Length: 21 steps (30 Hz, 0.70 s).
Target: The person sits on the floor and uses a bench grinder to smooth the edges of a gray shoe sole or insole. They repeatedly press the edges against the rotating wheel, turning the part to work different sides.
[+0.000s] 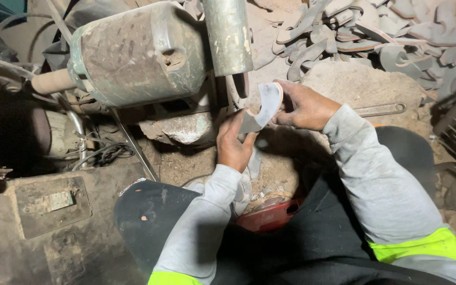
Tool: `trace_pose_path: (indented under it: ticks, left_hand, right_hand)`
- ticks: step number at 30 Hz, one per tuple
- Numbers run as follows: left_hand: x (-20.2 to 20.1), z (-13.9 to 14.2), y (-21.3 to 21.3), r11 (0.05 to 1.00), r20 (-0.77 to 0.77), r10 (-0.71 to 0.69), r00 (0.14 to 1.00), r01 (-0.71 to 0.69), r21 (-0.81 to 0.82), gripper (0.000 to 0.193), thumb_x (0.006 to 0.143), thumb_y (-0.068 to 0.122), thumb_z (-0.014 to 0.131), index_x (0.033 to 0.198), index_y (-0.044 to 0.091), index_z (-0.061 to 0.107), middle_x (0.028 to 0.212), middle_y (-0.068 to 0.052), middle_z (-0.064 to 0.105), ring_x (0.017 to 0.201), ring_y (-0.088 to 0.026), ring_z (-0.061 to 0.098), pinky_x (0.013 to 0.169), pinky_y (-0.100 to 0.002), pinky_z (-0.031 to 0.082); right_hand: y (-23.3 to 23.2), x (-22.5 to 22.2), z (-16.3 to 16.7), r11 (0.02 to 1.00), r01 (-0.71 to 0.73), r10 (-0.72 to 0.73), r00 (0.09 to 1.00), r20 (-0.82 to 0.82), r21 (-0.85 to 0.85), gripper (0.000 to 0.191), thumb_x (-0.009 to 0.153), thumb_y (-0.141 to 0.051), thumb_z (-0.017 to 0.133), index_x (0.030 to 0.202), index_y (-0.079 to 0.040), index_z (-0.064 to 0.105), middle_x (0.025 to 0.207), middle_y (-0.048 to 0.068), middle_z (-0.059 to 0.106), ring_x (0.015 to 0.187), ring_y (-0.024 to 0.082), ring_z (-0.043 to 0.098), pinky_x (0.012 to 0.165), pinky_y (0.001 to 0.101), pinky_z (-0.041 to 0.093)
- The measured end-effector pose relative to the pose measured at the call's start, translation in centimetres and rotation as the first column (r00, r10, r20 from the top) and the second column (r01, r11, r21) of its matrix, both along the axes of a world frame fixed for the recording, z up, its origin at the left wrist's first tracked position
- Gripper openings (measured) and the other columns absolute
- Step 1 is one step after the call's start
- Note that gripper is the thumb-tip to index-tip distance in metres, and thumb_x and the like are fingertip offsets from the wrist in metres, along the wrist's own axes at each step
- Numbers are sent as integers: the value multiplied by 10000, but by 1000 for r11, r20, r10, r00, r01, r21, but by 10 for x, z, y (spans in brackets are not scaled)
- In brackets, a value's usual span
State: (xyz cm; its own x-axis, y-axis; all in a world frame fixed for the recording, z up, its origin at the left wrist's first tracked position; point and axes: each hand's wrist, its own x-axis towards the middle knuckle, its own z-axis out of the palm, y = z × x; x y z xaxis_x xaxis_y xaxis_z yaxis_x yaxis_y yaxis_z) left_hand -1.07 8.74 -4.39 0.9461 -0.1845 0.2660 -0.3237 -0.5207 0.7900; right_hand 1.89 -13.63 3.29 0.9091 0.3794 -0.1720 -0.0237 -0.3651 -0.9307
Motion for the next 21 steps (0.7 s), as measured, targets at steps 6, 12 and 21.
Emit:
trace_pose_path:
  ticks: [6, 12, 21]
  left_hand:
    - [17, -3, -7, 995, -262, -62, 963, 38, -94, 654, 802, 95, 863, 1391, 19, 589, 1157, -167, 719, 1040, -265, 718, 869, -376, 581]
    - [45, -17, -11, 780, -356, -341, 870, 51, -623, 576, 860, 190, 804, 1343, -47, 599, 1184, -103, 720, 1059, -161, 686, 898, -342, 604]
    - [73, 0, -1, 904, -388, -288, 875, 115, -412, 381, 915, 263, 784, 1180, 2, 700, 1085, -70, 742, 967, -145, 667, 873, -284, 546]
  right_hand:
    - [4, 7, 0, 968, 39, -67, 992, 105, 249, 415, 854, 17, 669, 1246, -11, 535, 1097, -7, 656, 1034, 77, 621, 935, 260, 516]
    - [22, 23, -11, 915, 167, -230, 964, 133, 367, 342, 922, 61, 677, 1228, 28, 527, 1083, 58, 640, 1011, 109, 651, 946, 272, 564]
    - [27, 47, -7, 937, 196, -266, 936, 229, 288, 363, 956, 9, 712, 1273, 30, 537, 1087, 70, 656, 1025, 116, 660, 943, 272, 573]
